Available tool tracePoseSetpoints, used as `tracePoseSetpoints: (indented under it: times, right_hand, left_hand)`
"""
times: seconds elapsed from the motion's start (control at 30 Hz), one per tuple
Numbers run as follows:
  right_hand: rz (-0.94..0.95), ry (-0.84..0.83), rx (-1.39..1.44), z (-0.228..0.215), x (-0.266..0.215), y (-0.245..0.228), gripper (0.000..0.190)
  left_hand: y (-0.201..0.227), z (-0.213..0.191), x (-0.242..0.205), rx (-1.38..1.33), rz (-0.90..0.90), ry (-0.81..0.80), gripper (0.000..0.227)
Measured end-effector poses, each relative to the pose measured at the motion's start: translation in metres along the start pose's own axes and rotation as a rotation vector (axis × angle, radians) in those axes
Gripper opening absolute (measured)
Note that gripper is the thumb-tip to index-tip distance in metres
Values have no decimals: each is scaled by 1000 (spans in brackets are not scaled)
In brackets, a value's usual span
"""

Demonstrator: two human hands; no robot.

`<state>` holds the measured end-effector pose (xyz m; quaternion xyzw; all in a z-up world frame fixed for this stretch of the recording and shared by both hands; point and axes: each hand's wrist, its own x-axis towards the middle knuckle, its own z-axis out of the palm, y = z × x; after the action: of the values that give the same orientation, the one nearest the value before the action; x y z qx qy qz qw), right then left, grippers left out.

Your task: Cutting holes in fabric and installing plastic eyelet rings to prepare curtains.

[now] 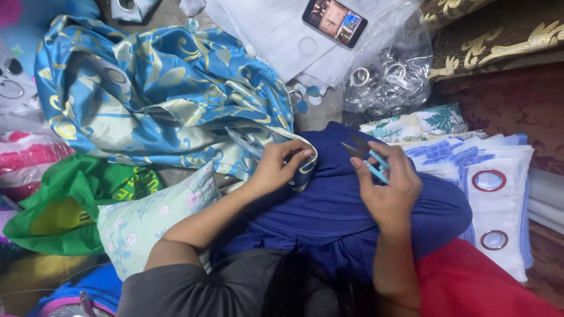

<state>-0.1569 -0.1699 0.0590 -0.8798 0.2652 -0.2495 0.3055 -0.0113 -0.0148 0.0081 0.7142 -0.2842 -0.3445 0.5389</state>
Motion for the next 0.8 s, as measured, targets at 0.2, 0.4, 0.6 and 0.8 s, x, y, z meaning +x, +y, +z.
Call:
tracePoseSetpoints:
  times: [0.2, 0.4, 0.6, 0.8]
  right_hand:
    - [-166, -241, -118, -25, 22, -11, 26]
    - [-257, -412, -316, -38, 31, -20, 26]
    - [-394, -378, -526, -53, 21, 1, 26]
    - [-400, -452, -603, -48, 17, 10, 29]
  left_hand:
    - [22, -7, 1, 13, 78, -255, 14]
    - [20, 5, 10, 79, 132, -383, 19]
    - [-21, 44, 1, 284, 264, -74, 27]
    - [-31, 53, -4, -131, 94, 145, 39]
